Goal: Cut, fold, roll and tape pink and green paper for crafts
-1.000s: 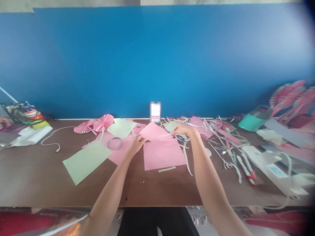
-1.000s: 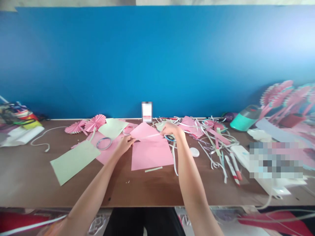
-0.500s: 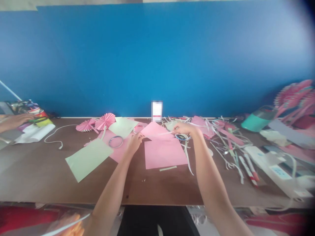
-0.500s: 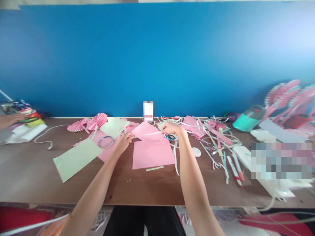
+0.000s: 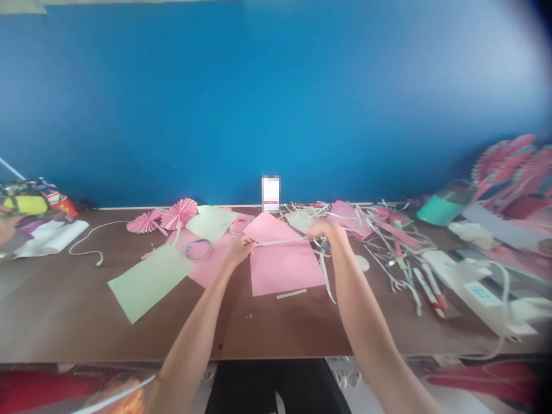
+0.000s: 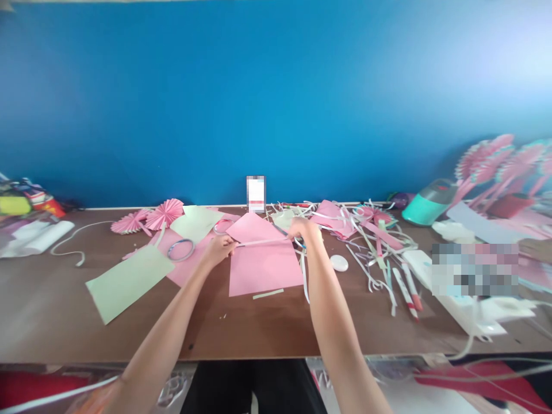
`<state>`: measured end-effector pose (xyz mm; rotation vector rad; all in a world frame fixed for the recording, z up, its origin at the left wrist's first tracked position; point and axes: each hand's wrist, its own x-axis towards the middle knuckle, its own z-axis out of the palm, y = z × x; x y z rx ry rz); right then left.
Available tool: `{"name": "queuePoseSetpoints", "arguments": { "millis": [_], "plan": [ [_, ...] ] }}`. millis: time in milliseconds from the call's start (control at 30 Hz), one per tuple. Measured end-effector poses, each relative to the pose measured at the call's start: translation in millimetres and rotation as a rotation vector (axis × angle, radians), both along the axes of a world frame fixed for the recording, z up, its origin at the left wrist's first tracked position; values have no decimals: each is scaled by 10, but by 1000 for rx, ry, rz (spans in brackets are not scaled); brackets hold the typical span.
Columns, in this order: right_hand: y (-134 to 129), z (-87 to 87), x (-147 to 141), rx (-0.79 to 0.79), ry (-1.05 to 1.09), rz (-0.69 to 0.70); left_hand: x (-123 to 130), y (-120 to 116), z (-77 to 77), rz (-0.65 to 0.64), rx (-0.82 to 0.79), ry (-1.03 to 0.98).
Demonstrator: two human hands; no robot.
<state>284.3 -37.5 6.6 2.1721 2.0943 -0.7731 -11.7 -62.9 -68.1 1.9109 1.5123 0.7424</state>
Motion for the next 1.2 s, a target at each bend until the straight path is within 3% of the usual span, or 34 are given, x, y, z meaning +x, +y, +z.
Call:
{"name": "queuePoseSetpoints", "arguments": {
  "millis": [200, 333, 1200],
  "plan": [
    [73, -105, 4, -69, -132, -77, -2, 23, 17, -31, -1, 160],
    [87, -146, -13, -73, -167, -100, 38, 36, -7, 21, 15, 198],
    [51, -226, -171, -40, -299, -151, 109, 64, -1, 142, -15, 189]
  ]
}}
